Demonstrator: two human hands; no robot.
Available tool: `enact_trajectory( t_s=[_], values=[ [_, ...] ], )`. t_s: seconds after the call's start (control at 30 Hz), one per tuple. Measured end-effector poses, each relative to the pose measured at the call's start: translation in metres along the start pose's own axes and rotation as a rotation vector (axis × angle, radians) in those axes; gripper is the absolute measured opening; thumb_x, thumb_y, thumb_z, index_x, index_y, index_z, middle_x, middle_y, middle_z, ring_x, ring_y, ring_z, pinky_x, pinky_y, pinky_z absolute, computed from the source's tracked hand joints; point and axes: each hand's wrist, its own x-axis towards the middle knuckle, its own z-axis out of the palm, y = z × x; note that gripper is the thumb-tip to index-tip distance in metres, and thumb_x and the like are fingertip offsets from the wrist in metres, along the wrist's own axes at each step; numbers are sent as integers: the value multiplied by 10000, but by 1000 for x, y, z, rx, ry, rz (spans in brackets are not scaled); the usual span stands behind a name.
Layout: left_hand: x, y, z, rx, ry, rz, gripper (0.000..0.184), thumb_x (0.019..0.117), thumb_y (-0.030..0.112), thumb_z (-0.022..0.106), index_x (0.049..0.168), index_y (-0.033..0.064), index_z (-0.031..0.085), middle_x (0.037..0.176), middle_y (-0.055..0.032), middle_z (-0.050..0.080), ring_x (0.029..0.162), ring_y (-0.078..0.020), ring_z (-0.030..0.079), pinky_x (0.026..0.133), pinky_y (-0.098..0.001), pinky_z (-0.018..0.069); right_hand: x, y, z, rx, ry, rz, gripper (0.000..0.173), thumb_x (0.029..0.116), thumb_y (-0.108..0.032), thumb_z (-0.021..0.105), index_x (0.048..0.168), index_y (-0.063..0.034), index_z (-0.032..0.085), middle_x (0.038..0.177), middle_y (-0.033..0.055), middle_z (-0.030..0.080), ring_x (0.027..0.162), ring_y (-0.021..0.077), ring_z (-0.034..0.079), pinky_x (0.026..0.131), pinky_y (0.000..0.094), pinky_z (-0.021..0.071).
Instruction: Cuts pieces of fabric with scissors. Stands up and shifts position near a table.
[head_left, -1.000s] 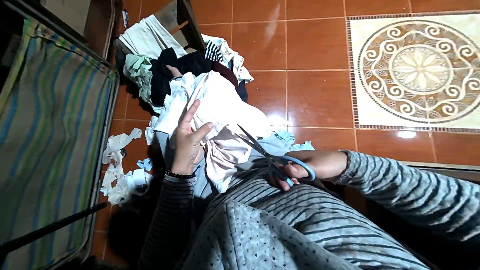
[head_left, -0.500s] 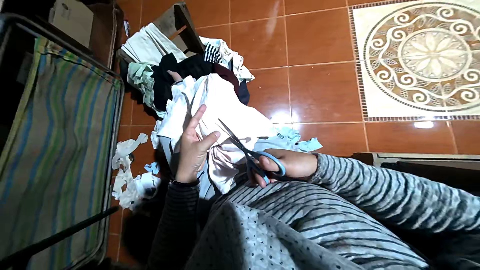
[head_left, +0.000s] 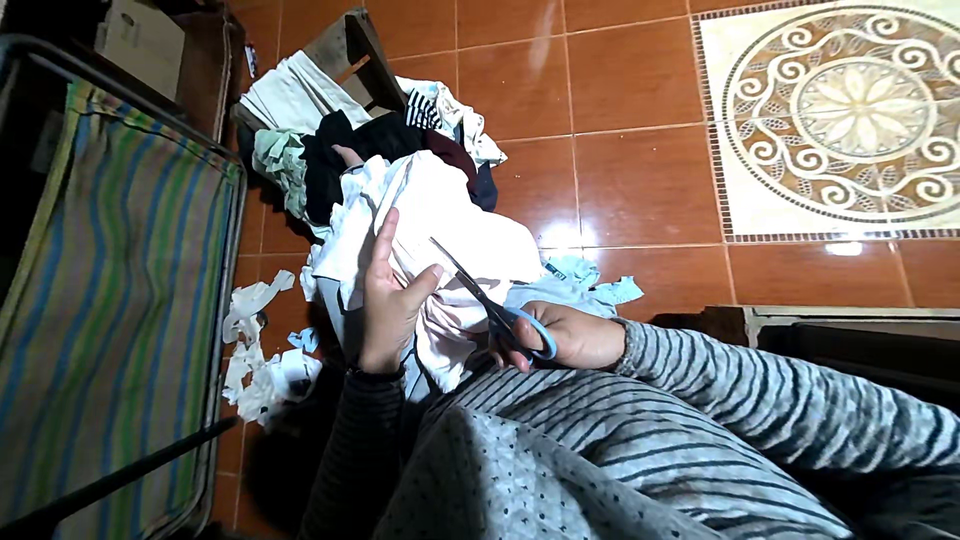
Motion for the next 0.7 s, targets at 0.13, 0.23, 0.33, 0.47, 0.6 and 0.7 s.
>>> enact_trajectory(
  t_s=[0.13, 0.23, 0.33, 0.47, 0.6, 0.7],
  values=[
    [-2, 0, -1, -13, -23, 2, 1001, 776, -148, 680, 1619, 195, 262, 1569, -70, 413, 1263, -176, 586, 964, -356, 573, 2, -7, 1, -29, 21, 120, 623, 909, -796, 460, 811, -211, 648, 777, -119, 658, 624, -46, 551, 535, 140, 425],
    [-3, -2, 0, 6, -54, 10, 1053, 756, -131, 700, 1629, 210, 220, 1582, -70, 393, 1273, -179, 581, 958, -356, 579, 5, -10, 1, 25, 31, 182, 716, 833, -885, 446, 849, -201, 657, 798, -96, 669, 610, -29, 548, 530, 147, 430],
    [-5, -3, 1, 23, -72, 17, 1080, 744, -121, 721, 1632, 223, 211, 1580, -73, 396, 1276, -181, 584, 953, -366, 586, 8, -10, 0, 15, 27, 168, 705, 831, -882, 455, 821, -205, 650, 773, -99, 664, 611, -26, 556, 526, 150, 429],
    [-5, -1, 0, 28, -76, 27, 1076, 739, -129, 721, 1628, 226, 232, 1594, -63, 381, 1297, -184, 570, 968, -372, 582, 10, -5, 0, -53, 60, 94, 647, 874, -833, 467, 775, -216, 633, 728, -117, 644, 603, -34, 558, 523, 151, 433],
    [-5, -1, -1, 34, -69, 17, 1064, 739, -145, 713, 1624, 219, 248, 1586, -62, 397, 1280, -176, 583, 951, -359, 588, 9, 2, 0, -61, 70, -12, 469, 973, -633, 544, 732, -240, 632, 707, -165, 634, 646, -65, 580, 590, 146, 473],
    [-5, -4, -2, 54, -32, 34, 852, 823, -72, 687, 1584, 135, 365, 1595, -53, 403, 1277, -167, 584, 979, -371, 571, 7, 1, 0, -79, 79, 26, 478, 978, -626, 539, 726, -230, 629, 707, -154, 639, 634, -60, 575, 574, 147, 461]
  ],
)
